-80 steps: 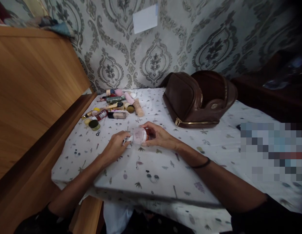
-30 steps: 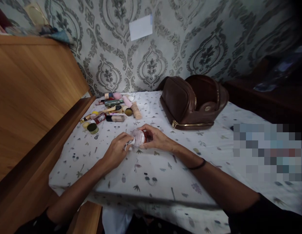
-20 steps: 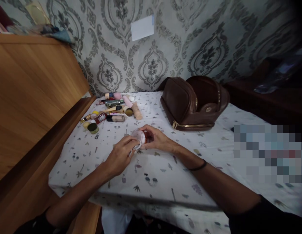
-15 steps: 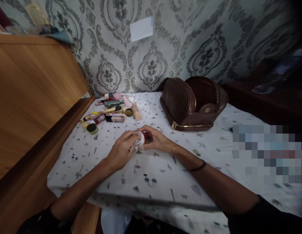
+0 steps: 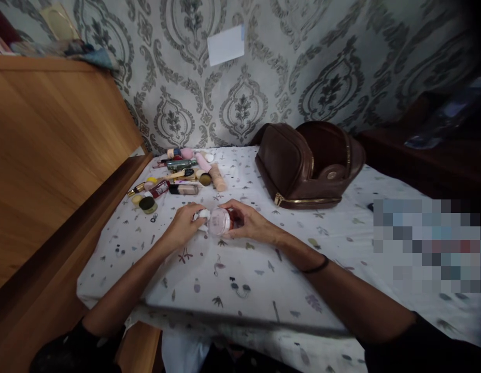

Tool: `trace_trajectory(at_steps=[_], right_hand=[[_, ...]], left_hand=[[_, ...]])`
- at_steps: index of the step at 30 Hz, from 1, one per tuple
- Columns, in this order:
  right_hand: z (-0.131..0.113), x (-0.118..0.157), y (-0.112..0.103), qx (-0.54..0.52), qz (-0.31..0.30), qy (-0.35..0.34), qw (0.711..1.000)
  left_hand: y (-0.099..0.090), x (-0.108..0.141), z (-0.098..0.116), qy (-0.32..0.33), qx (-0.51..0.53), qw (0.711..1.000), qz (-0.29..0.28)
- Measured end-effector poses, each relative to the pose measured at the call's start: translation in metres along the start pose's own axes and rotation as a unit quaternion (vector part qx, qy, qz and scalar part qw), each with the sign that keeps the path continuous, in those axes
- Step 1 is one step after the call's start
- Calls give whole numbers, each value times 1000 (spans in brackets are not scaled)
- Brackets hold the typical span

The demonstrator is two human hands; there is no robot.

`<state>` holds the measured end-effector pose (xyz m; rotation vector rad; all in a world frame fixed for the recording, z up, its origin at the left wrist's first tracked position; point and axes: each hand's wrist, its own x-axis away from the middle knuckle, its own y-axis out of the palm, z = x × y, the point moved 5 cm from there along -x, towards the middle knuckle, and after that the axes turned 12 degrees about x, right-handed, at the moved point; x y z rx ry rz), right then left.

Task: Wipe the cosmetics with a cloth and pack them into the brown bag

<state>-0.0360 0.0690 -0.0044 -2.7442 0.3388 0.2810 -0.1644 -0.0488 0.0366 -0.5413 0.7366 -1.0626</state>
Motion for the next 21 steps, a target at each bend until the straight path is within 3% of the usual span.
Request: trace_trajectory(at_steps=[3, 6, 10, 15, 21], right_hand=[[-2, 0, 0, 4, 2, 2, 1000], [0, 0, 1, -1, 4, -2, 1000], [3, -1, 1, -4, 9, -11, 1000], [4, -1, 0, -25, -1, -11, 1000], [9, -3, 0, -26, 5, -8, 1000]], left_hand=[[-1, 0, -1, -14, 11, 1000, -7], [-3, -3, 10, 12, 3, 1000, 10], [0, -5, 38, 86, 10, 996, 16], [10, 15, 66, 207, 9, 977, -48], [16, 48, 53, 235, -20, 970, -65]])
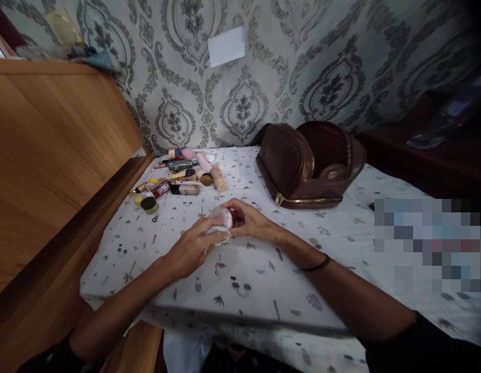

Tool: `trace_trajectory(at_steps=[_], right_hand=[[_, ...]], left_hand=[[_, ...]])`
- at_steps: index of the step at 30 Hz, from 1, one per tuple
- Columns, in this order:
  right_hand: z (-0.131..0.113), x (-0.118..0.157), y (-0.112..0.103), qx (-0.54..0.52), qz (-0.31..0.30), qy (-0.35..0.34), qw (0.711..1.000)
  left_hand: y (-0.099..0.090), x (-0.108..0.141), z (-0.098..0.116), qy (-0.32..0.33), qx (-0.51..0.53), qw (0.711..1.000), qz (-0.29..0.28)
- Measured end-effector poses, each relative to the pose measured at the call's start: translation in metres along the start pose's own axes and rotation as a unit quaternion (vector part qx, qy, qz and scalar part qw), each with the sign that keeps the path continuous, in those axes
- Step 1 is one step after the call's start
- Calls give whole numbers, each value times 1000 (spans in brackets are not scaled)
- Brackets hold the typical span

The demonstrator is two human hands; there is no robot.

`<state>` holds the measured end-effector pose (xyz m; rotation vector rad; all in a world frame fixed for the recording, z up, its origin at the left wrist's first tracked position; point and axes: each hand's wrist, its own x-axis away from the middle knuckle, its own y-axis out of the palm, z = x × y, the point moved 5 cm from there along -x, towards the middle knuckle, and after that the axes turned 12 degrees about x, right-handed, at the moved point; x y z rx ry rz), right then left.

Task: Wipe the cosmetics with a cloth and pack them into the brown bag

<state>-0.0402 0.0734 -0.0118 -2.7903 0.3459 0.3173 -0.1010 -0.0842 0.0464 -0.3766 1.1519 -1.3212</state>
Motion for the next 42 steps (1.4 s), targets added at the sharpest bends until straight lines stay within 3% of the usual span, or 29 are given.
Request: trace_trajectory(at_steps=[7, 20, 24, 29, 35, 42], right_hand=[[3, 0, -1, -2, 0, 26, 1000], [-4, 2, 0, -6, -13, 7, 1000], [-3, 2, -1, 11, -7, 6, 1000], [1, 2, -1, 37, 4, 11, 999], [3, 3, -1, 76, 5, 22, 997], [-4, 7, 0, 111, 30, -10, 993]], left_hand=[[3, 17, -19, -33, 24, 999, 16], [1, -5, -21, -35, 34, 997, 63], [-2, -11, -39, -92, 22, 991, 98], [-1, -2, -51, -168, -4, 983, 75], [4, 9, -32, -183, -21, 983, 13], [4, -1, -5, -164, 56, 985, 26]])
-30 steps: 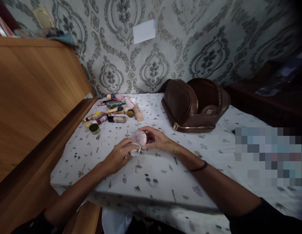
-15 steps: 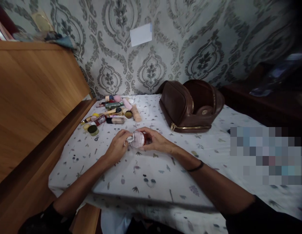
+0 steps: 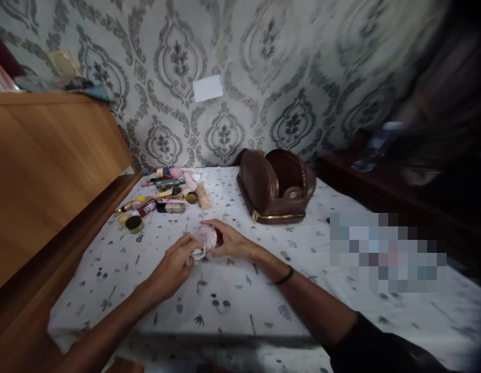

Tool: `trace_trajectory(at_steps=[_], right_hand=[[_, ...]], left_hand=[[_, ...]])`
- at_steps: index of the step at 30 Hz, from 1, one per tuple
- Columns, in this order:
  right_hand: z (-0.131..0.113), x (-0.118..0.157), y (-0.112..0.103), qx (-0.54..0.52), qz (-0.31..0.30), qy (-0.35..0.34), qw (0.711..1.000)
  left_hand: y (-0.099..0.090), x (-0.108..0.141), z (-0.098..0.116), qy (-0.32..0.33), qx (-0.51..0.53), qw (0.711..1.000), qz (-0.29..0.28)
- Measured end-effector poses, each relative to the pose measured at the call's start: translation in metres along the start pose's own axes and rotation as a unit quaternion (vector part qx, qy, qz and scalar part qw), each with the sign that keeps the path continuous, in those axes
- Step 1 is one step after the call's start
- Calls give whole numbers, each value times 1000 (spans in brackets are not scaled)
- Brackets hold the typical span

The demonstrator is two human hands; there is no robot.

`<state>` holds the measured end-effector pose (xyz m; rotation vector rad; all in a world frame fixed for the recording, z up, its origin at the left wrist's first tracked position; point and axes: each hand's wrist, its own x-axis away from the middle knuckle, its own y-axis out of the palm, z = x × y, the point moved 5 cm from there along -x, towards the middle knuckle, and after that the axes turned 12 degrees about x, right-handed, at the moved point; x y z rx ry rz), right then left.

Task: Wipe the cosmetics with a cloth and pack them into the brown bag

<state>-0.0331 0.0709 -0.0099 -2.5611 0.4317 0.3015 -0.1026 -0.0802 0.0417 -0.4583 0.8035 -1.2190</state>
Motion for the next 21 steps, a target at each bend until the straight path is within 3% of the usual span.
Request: trace_trajectory(at_steps=[5, 11, 15, 21], right_hand=[[-4, 2, 2, 36, 14, -2, 999], [-7, 2, 1, 31, 20, 3, 999], [-9, 1, -7, 87, 42, 20, 995], [-16, 0, -25, 100, 81, 7, 992]], left_hand=[[1, -21, 10, 26, 48, 998, 41], [-17, -52, 16, 49, 60, 989, 126], [-29, -65, -6, 27, 65, 980, 186], [-34, -75, -64, -79, 137, 947, 280]])
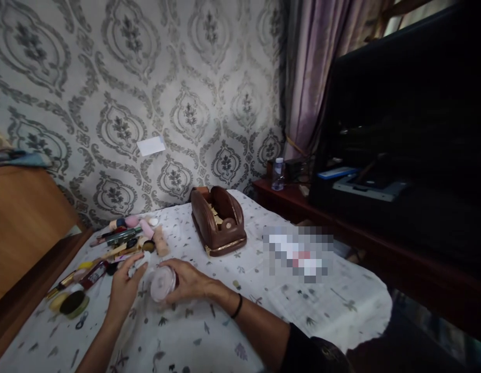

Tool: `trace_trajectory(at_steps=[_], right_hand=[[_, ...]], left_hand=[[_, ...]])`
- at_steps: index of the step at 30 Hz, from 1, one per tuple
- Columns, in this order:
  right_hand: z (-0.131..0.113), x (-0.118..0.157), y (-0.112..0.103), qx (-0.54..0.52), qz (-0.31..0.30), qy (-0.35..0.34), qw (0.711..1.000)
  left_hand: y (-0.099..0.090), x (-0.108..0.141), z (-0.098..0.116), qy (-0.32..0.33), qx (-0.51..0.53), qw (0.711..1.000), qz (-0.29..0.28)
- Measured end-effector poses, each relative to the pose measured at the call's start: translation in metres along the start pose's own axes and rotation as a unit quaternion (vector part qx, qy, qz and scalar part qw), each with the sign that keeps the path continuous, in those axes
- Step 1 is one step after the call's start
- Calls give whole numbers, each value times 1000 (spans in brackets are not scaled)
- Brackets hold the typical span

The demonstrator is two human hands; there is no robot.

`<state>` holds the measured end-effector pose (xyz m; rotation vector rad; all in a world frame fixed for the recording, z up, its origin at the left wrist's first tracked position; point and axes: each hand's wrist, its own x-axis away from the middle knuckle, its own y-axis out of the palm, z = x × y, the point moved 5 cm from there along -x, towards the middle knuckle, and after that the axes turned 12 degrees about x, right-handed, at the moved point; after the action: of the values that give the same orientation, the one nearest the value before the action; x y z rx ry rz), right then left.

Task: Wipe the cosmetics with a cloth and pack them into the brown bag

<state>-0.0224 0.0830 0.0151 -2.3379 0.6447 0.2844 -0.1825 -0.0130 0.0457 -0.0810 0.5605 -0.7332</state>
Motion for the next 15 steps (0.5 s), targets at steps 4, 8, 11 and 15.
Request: trace_trajectory(at_steps=[4, 8, 11, 15], right_hand=[[5, -3, -7, -8, 21, 9, 1000], [12, -5, -8, -18, 32, 24, 999], [14, -5, -7, -18, 32, 34, 999], [11, -4, -5, -7, 28, 37, 999]], left_hand=[[5, 2, -30, -58, 16, 998, 20], [18, 10, -45, -73, 3, 997, -15], [25, 12, -43, -41, -20, 998, -47], [29, 15, -36, -10, -41, 996, -78]])
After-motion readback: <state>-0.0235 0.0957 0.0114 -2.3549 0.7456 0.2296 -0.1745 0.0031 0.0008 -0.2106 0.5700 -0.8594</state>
